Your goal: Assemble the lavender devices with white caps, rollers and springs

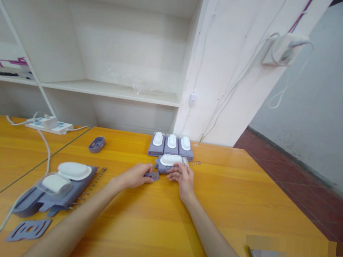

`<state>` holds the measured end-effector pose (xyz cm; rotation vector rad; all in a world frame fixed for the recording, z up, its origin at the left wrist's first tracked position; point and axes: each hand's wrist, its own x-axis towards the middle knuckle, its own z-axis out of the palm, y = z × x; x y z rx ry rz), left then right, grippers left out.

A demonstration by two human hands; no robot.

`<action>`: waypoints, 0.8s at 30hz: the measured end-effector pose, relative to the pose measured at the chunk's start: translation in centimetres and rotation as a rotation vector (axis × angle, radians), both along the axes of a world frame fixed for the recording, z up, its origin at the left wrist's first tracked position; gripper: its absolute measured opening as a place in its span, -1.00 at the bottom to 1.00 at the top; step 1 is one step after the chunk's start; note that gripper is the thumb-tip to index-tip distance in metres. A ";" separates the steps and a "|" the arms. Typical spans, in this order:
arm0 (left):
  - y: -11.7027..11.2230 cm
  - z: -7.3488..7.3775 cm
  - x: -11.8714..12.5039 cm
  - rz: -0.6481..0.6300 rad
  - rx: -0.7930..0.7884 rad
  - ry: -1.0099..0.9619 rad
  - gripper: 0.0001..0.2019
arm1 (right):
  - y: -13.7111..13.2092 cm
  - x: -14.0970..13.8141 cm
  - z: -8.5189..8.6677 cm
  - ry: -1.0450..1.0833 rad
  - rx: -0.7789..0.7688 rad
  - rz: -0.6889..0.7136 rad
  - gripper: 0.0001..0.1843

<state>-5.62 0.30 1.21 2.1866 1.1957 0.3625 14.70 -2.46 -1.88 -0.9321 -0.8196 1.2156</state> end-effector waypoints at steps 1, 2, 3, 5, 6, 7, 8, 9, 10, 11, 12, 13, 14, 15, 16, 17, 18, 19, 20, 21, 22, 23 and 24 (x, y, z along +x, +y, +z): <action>0.0 0.1 0.4 0.014 -0.070 -0.075 -0.79 | -0.1 -0.1 0.1 -0.003 0.011 0.006 -0.60; 0.0 0.2 0.9 0.030 -0.145 -0.160 -0.76 | -0.1 -0.2 0.2 -0.007 0.026 0.012 -0.61; 0.0 0.3 1.5 0.049 -0.209 -0.246 -0.73 | -0.2 -0.3 0.3 -0.014 0.042 0.018 -0.62; 0.2 0.3 2.6 0.083 -0.271 -0.416 -0.69 | -0.4 -0.5 0.5 -0.037 0.080 0.017 -0.65; 0.3 0.2 3.1 0.087 -0.286 -0.492 -0.67 | -0.6 -0.7 0.7 -0.051 0.100 0.003 -0.66; 0.3 0.2 3.5 0.082 -0.303 -0.558 -0.66 | -0.6 -0.8 0.9 -0.066 0.122 -0.020 -0.66; 0.4 0.2 4.0 0.070 -0.324 -0.612 -0.64 | -0.7 -0.9 1.0 -0.082 0.146 -0.050 -0.67; 0.5 0.2 4.3 0.055 -0.347 -0.657 -0.63 | -0.8 -1.0 1.2 -0.097 0.170 -0.086 -0.68; 0.5 0.3 4.6 0.040 -0.370 -0.695 -0.62 | -0.8 -1.0 1.3 -0.110 0.191 -0.123 -0.69; 0.6 0.4 4.9 0.027 -0.391 -0.726 -0.61 | -0.8 -1.0 1.5 -0.121 0.208 -0.156 -0.70; 0.6 0.6 5.1 0.019 -0.408 -0.748 -0.59 | -0.8 -1.0 1.6 -0.130 0.221 -0.184 -0.71; 0.7 0.8 5.2 0.016 -0.424 -0.762 -0.58 | -0.7 -0.9 1.7 -0.136 0.230 -0.207 -0.71; 0.8 1.0 5.4 0.018 -0.439 -0.767 -0.56 | -0.7 -0.8 1.8 -0.139 0.235 -0.226 -0.72; 0.8 1.3 5.5 0.018 -0.456 -0.763 -0.55 | -0.6 -0.7 1.8 -0.142 0.238 -0.242 -0.72; 0.9 1.5 5.5 0.015 -0.472 -0.752 -0.54 | -0.6 -0.7 1.9 -0.145 0.239 -0.252 -0.72; 1.0 1.7 5.6 0.006 -0.486 -0.739 -0.53 | -0.5 -0.6 1.9 -0.148 0.238 -0.260 -0.73; 1.1 1.9 5.6 -0.006 -0.497 -0.725 -0.53 | -0.5 -0.5 1.9 -0.152 0.237 -0.264 -0.73; 1.3 2.0 5.6 -0.019 -0.505 -0.711 -0.52 | -0.4 -0.5 1.9 -0.158 0.235 -0.266 -0.73; 1.4 2.2 5.6 -0.030 -0.510 -0.696 -0.52 | -0.4 -0.4 1.9 -0.166 0.235 -0.264 -0.73; 1.5 2.2 5.5 -0.035 -0.514 -0.683 -0.52 | -0.4 -0.4 1.9 -0.177 0.238 -0.262 -0.74; 1.6 2.3 5.5 -0.032 -0.517 -0.673 -0.51 | -0.4 -0.4 1.8 -0.192 0.244 -0.261 -0.74; 1.7 2.3 5.4 -0.025 -0.519 -0.669 -0.51 | -0.4 -0.4 1.8 -0.210 0.254 -0.261 -0.74; 1.8 2.2 5.3 -0.016 -0.520 -0.670 -0.52 | -0.4 -0.5 1.7 -0.228 0.267 -0.260 -0.74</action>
